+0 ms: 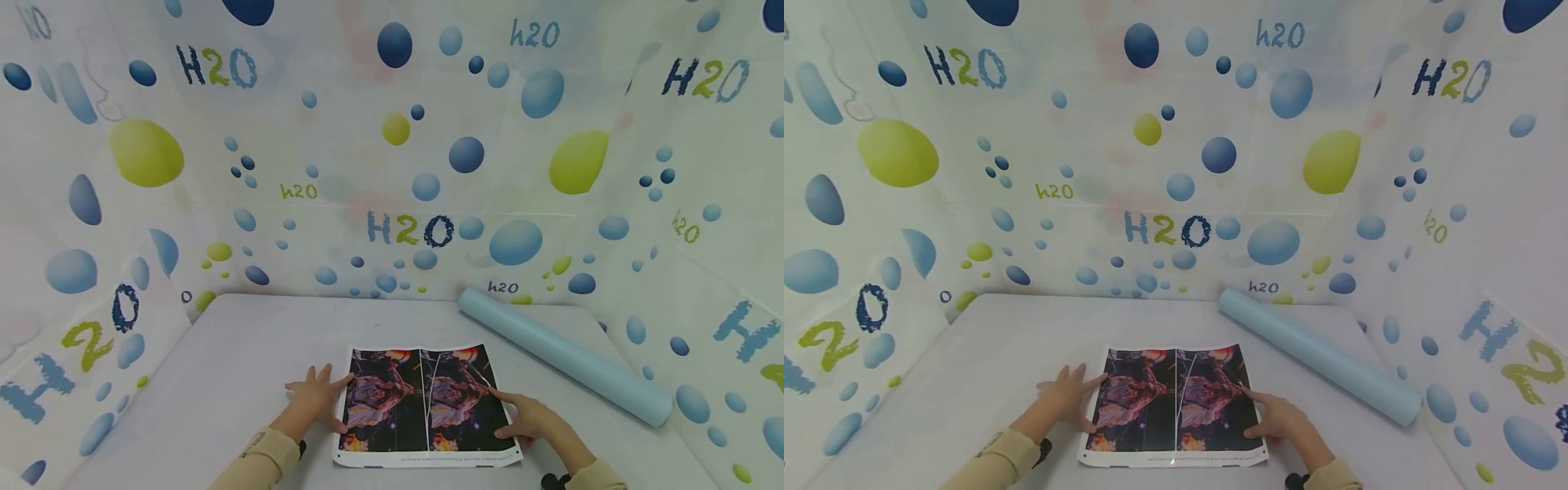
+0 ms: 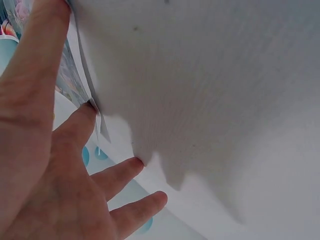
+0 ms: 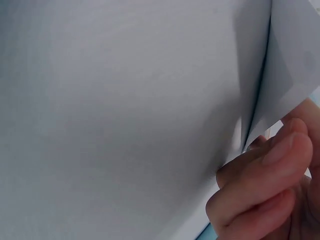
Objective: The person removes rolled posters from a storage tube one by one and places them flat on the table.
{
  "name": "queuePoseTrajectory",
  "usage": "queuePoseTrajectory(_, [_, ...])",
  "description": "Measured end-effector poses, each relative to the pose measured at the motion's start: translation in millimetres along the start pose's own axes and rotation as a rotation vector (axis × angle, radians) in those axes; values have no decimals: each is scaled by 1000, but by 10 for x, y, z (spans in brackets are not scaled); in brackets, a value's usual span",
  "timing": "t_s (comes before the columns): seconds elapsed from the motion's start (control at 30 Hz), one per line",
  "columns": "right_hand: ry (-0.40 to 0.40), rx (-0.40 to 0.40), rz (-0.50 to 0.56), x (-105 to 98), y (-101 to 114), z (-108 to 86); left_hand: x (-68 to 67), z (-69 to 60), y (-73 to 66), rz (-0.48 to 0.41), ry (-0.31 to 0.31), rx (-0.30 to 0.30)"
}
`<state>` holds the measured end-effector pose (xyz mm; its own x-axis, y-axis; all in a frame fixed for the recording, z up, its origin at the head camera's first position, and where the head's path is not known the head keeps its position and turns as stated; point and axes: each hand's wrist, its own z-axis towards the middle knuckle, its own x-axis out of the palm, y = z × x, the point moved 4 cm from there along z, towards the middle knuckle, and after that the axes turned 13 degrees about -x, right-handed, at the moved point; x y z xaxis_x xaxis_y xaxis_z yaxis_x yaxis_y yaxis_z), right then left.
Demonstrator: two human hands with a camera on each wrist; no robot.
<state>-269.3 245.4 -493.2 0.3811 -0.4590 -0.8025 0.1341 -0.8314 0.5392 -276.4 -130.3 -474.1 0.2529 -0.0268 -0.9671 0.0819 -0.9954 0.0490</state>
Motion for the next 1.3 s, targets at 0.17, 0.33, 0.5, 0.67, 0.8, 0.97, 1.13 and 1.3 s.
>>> queuePoseTrajectory(0.17, [4, -12, 3, 3, -37, 3, -7, -14, -3, 5, -13, 4])
queuePoseTrajectory(0.33, [4, -21, 3, -7, -44, -3, -33, -37, -19, 25, -14, -5])
queuePoseTrajectory(0.5, [-3, -21, 3, -28, -59, -19, -68, -43, -81, 89, -54, 11])
queuePoseTrajectory(0.67, [-11, -39, -38, -50, -35, 22, -82, -44, -158, 176, -144, 87])
queuePoseTrajectory(0.8, [-27, -42, -125, -84, 27, 77, -3, -1, -201, 189, -156, 155])
queuePoseTrajectory(0.97, [-50, -31, -210, -144, 155, 188, 35, -76, -219, 101, -125, 175])
queuePoseTrajectory(1.13, [-161, -91, -285, -176, 242, 383, 62, -233, -243, 122, -198, 209])
queuePoseTrajectory(1.3, [-338, -159, -346, -157, 294, 507, 194, -312, -287, 171, -287, 250])
